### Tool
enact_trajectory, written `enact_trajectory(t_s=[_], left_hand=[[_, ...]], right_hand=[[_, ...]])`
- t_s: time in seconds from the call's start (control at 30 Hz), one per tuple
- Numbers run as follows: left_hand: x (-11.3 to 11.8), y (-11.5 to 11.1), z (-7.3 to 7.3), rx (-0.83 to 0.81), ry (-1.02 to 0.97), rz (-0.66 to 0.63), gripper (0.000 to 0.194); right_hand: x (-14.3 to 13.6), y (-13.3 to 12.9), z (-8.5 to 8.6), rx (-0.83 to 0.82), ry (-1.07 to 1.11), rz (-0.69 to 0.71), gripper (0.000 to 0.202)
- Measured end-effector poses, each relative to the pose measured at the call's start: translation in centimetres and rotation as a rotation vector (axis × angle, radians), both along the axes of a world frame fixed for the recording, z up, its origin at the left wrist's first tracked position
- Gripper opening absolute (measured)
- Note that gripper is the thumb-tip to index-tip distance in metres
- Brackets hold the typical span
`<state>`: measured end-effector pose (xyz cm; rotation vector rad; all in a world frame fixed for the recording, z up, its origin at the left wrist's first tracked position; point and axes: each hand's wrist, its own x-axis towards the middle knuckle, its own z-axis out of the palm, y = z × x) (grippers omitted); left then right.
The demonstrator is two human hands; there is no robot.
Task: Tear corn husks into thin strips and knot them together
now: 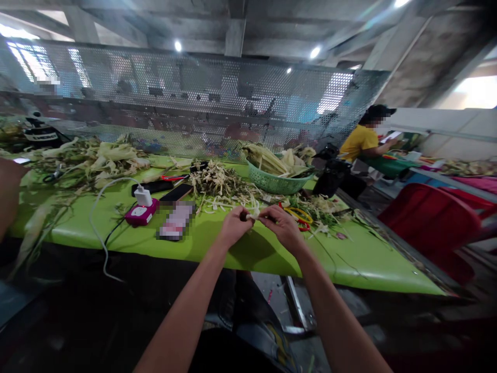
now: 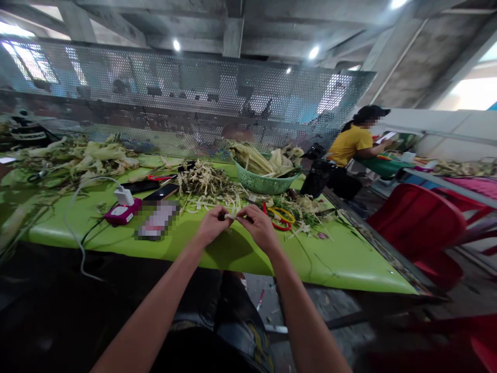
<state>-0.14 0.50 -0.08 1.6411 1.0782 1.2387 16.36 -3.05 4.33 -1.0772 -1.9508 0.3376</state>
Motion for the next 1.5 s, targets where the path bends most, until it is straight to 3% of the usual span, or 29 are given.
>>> enact_trajectory(t_s=[0.27,0.5,0.67,0.87,1.17,1.23,1.33,1.43,1.5], left_hand=[[-0.1,-0.5,0.4,0.029,0.050,-0.038,0.010],[-0.5,-0.7,0.5,0.135,0.184,-0.077,0.009],[-0.6,-0.8,0.7,0.187,0.227,-0.058,0.010],[-0.4,-0.4,0.1,0.058,0.135,-0.049,0.010],[-0.5,0.0,-0.4,0.122,0.155,-0.089,0.015],[-0.4,0.0,-0.4,0.073,0.074,-0.141,0.018],[-0.4,0.0,0.1,-0.101,-0.201,-0.207,0.030],[-0.6,-0.1,0.9,-0.277,-0.483,-0.110,0.038],[-0.9,-0.1,1.3,-0.323,-0.644,-0.032,0.040]], right_hand=[[0.1,-0.4,1.7,0.026,-0.214,0.026,0.014],[-0.5,-0.9,1.7,0.085,-0.372,-0.078,0.013],[-1.2,-0.5,1.1,0.110,-0.300,-0.134,0.011],[-1.1,-0.7,0.8,0.075,-0.110,-0.140,0.012],[-2.7,-1.3,-0.2,0.136,-0.162,-0.189,0.013],[-2.8,-1.4,-0.2,0.105,-0.116,-0.143,0.012],[-3.0,-1.5,-0.3,0.094,0.022,-0.133,0.017],[-3.8,-1.6,-0.8,0.160,0.192,-0.246,0.024],[-4.7,-1.5,-1.4,0.166,0.259,-0.249,0.018]])
